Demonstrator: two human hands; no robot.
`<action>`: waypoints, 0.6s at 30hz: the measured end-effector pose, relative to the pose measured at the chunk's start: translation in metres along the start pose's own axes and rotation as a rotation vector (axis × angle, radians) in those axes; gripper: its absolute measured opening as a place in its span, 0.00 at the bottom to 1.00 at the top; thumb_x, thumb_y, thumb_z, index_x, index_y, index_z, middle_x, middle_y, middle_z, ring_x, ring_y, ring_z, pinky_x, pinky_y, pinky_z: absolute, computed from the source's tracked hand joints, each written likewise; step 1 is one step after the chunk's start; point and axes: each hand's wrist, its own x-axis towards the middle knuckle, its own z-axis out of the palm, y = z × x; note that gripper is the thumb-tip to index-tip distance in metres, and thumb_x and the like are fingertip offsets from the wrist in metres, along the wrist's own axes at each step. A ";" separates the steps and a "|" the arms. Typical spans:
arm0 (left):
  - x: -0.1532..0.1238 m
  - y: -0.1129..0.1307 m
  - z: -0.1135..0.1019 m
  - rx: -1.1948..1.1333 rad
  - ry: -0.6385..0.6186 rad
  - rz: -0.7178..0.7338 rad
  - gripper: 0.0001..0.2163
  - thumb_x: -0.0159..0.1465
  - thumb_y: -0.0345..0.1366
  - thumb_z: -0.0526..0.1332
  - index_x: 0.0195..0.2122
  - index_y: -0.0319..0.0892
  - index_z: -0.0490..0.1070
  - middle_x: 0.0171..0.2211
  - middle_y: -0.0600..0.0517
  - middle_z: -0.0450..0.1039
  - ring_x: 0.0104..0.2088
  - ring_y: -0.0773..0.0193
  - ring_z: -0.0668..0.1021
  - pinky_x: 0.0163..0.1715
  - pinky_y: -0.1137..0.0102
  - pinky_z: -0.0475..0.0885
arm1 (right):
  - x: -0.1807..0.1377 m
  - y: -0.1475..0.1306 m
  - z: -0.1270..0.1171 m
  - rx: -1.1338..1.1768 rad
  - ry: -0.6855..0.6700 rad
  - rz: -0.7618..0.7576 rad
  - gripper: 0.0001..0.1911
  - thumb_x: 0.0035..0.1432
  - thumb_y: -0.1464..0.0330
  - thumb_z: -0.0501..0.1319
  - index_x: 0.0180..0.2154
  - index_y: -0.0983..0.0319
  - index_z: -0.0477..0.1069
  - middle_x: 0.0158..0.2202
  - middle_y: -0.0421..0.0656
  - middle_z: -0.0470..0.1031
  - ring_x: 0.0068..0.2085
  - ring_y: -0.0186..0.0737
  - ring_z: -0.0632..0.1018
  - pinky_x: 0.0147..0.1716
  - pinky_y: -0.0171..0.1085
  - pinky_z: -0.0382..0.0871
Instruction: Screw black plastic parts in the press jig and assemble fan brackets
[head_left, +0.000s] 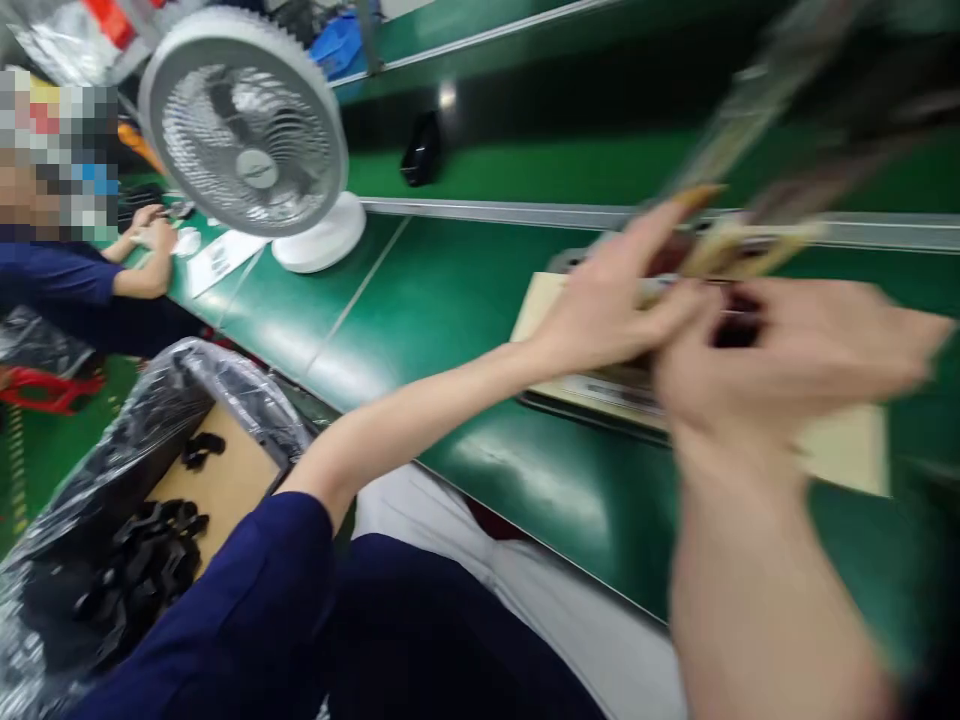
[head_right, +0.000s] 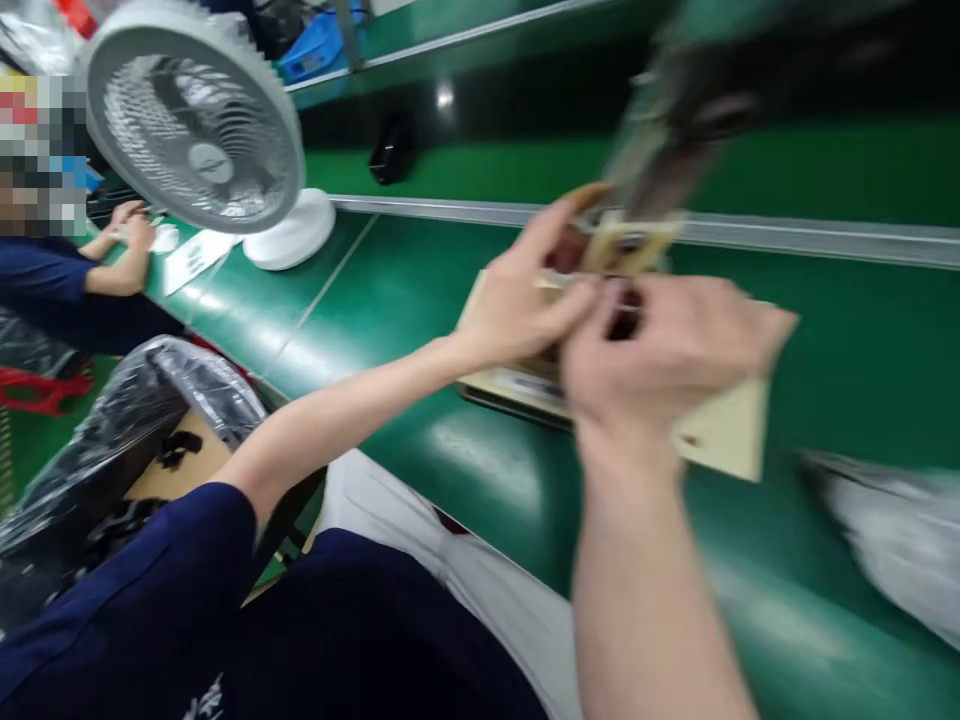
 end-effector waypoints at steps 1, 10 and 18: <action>-0.003 -0.003 0.000 -0.109 0.048 0.095 0.19 0.62 0.31 0.56 0.55 0.37 0.67 0.52 0.45 0.73 0.54 0.55 0.74 0.46 0.69 0.74 | 0.000 0.001 -0.014 0.001 0.004 -0.021 0.11 0.54 0.61 0.58 0.28 0.62 0.70 0.28 0.49 0.72 0.34 0.50 0.73 0.34 0.47 0.59; 0.002 -0.043 0.024 -0.318 0.169 0.306 0.30 0.65 0.40 0.58 0.64 0.52 0.44 0.43 0.48 0.72 0.46 0.55 0.76 0.46 0.58 0.74 | 0.007 -0.015 -0.043 0.276 -0.115 0.049 0.10 0.63 0.66 0.52 0.31 0.59 0.69 0.33 0.46 0.75 0.39 0.48 0.75 0.43 0.49 0.64; 0.000 -0.043 0.013 -0.288 0.132 0.369 0.32 0.64 0.48 0.57 0.65 0.55 0.43 0.42 0.48 0.71 0.49 0.53 0.75 0.43 0.60 0.73 | 0.010 -0.015 -0.049 0.354 -0.227 0.129 0.09 0.64 0.67 0.53 0.32 0.58 0.69 0.35 0.45 0.75 0.42 0.47 0.75 0.47 0.48 0.65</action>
